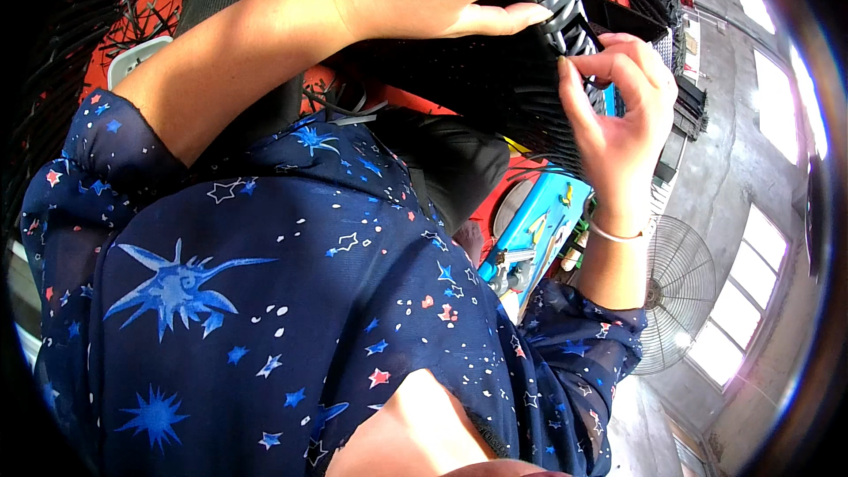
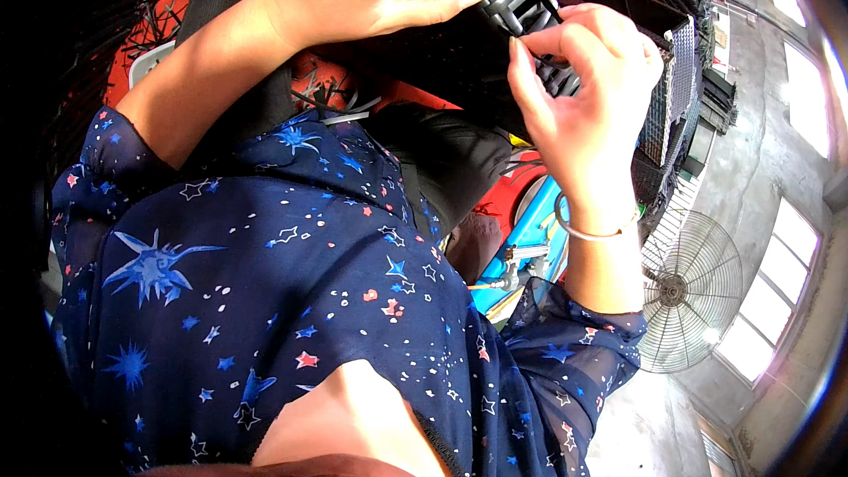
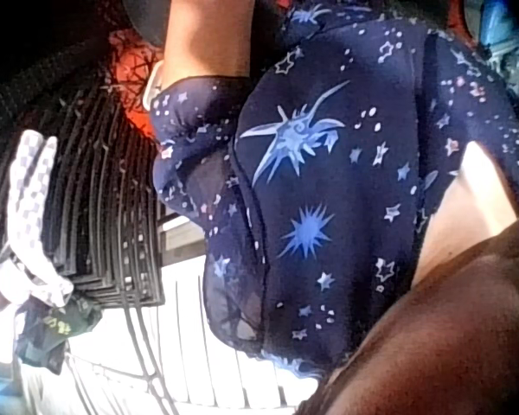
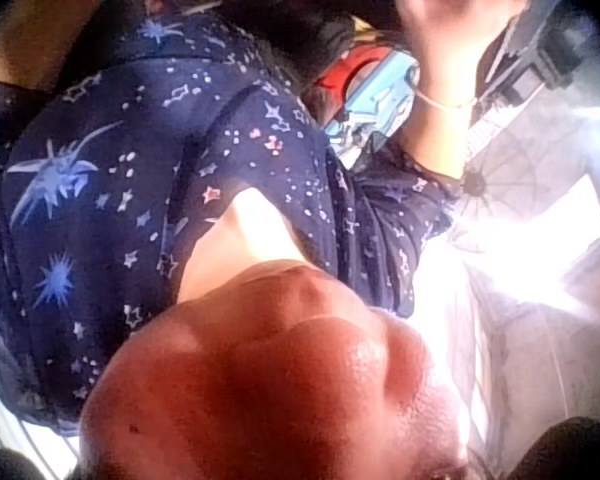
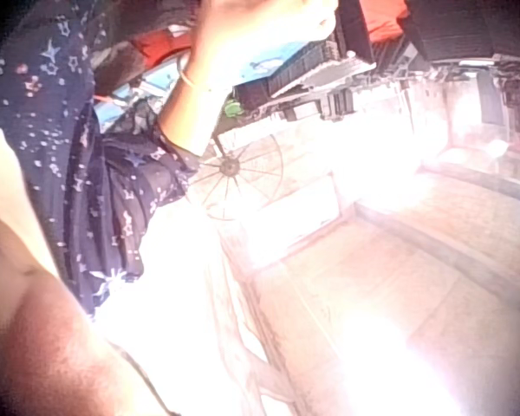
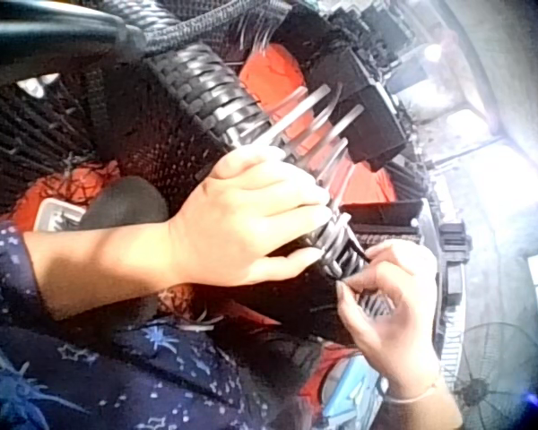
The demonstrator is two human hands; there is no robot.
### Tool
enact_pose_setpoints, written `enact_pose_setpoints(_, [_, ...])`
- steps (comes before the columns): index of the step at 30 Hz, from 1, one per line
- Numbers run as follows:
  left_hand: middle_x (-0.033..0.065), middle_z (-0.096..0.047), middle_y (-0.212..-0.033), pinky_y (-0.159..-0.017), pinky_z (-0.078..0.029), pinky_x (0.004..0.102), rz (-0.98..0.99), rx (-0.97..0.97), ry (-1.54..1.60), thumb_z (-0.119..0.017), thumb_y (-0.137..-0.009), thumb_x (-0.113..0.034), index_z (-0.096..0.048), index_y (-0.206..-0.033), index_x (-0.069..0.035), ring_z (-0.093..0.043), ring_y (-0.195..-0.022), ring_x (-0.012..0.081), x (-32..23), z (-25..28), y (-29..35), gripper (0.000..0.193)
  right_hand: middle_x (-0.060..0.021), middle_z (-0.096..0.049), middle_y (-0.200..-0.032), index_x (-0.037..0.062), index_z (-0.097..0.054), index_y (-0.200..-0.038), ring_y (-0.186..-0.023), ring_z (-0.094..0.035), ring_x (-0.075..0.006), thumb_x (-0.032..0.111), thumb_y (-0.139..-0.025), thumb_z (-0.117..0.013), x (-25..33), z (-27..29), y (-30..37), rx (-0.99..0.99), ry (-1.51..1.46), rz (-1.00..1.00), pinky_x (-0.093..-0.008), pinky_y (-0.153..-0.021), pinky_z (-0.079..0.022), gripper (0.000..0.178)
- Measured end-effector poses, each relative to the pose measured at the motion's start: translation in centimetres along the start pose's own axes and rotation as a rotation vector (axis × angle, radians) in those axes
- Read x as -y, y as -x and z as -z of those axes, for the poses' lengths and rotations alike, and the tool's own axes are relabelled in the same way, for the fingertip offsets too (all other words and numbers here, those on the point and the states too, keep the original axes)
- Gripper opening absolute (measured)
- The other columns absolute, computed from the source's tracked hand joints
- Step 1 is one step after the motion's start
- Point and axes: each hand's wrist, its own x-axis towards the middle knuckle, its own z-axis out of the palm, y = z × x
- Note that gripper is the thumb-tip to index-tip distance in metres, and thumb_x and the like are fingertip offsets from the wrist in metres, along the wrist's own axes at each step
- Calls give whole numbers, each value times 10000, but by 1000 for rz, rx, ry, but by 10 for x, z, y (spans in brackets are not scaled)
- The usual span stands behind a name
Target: The person weaves a black plastic strip into the rim of a large black basket. They use pliers to tuck and secure the strip, then continue weaving by hand, adjusting the weave pattern along the basket's edge.
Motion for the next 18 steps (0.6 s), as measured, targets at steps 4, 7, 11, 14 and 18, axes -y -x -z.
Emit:
enact_pose_setpoints(4, [17,-676,-1110,-1080,-362,402,-14,-8,-12,-761,-804,-313,-702,-1035,-111,-628,-1107,184,-1,1,0,312,-32,-652,-879,115,-682,-771,-967,-632,-247,145,-744,-802,4,15,-18,158,52,70,-399,-925,-382,127])
enact_pose_setpoints(7, [21,-674,-1113,-1075,-366,401,-23,-22,-14,-760,-805,-312,-702,-1035,-112,-628,-1108,186,3,-2,1,310,-28,-642,-847,98,-671,-776,-936,-630,-246,136,-746,-788,6,17,-24,187,42,55,-399,-924,-384,127])
enact_pose_setpoints(11, [26,-672,-1116,-1066,-373,401,-13,-11,5,-760,-806,-309,-702,-1038,-111,-628,-1108,192,-2,-2,-2,310,-26,-632,-817,95,-670,-778,-894,-627,-238,134,-747,-785,0,16,-21,164,41,50,-397,-921,-385,126])
enact_pose_setpoints(14, [27,-671,-1113,-1060,-378,400,-28,-30,4,-760,-807,-308,-701,-1040,-110,-630,-1104,196,2,-7,0,311,-20,-616,-791,94,-664,-773,-837,-622,-226,130,-749,-784,0,17,-24,180,13,47,-393,-907,-388,128])
enact_pose_setpoints(18, [29,-671,-1111,-1057,-381,398,34,44,33,-759,-808,-305,-701,-1043,-109,-631,-1099,198,-5,4,-6,311,-10,-603,-768,97,-658,-767,-777,-615,-211,127,-751,-784,-3,19,-27,217,-8,40,-390,-895,-390,130])
